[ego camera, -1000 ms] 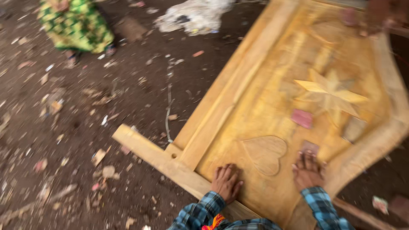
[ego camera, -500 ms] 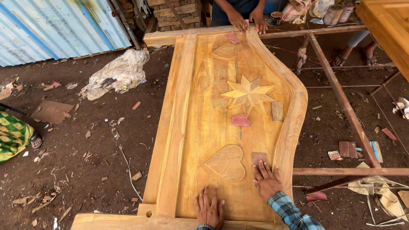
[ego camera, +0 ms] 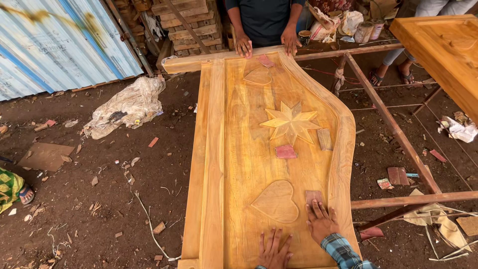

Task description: The person sands a large wooden board with carved star and heart designs using sandpaper. They smooth the flat surfaces and the carved details by hand, moving the sandpaper across the board repeatedly.

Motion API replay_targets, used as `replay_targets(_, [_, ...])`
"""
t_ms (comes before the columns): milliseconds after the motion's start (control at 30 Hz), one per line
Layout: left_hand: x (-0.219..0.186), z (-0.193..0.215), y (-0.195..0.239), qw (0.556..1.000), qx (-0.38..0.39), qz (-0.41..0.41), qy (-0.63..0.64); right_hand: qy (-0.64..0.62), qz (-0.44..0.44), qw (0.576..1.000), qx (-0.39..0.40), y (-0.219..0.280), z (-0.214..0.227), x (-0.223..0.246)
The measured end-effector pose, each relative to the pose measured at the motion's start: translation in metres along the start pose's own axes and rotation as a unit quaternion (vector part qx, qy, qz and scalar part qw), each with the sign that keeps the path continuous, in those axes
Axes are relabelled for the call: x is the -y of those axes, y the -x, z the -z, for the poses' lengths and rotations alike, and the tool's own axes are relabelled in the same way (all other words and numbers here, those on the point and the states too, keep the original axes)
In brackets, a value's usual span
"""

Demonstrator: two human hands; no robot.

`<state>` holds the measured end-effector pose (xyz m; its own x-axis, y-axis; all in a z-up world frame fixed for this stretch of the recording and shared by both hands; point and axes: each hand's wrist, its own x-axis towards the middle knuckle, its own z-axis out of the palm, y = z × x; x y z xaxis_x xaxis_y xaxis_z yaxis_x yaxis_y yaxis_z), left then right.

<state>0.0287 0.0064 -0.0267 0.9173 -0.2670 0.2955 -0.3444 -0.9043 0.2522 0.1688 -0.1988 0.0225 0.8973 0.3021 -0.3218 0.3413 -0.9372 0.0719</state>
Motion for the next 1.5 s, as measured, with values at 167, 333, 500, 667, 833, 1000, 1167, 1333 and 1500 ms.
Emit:
replay_targets(167, [0.004,0.006,-0.004,0.992,-0.111,-0.001,-0.055,-0.001,-0.024,1.0,-0.012,0.011,-0.005,0.009])
replay_targets(333, [0.009,0.006,-0.017,0.974,-0.203,-0.015,-0.101,-0.013,-0.05,0.998,-0.026,0.011,-0.007,0.019])
replay_targets(500, [0.01,0.002,0.004,0.998,0.008,0.041,0.045,-0.026,-0.052,0.998,-0.033,0.015,-0.01,0.019])
replay_targets(667, [0.012,0.001,0.01,0.99,0.039,0.077,0.114,-0.042,-0.04,0.997,-0.053,0.019,-0.004,0.018])
replay_targets(833, [0.013,0.002,-0.008,0.996,-0.075,0.034,0.043,-0.073,-0.04,0.995,-0.048,0.023,-0.002,0.02])
replay_targets(1000, [0.022,-0.006,-0.038,0.968,-0.238,-0.004,-0.076,-0.098,-0.04,0.994,-0.027,0.024,0.005,0.02])
replay_targets(1167, [0.03,-0.037,-0.025,0.96,-0.258,-0.006,-0.107,-0.108,-0.043,0.993,-0.02,0.031,0.015,0.022])
replay_targets(1333, [0.032,-0.05,-0.024,0.959,-0.257,0.002,-0.118,-0.11,-0.045,0.993,-0.017,0.031,0.018,0.022])
replay_targets(1500, [0.024,-0.031,-0.022,0.972,-0.221,0.018,-0.083,-0.112,-0.043,0.993,-0.02,0.033,0.019,0.021])
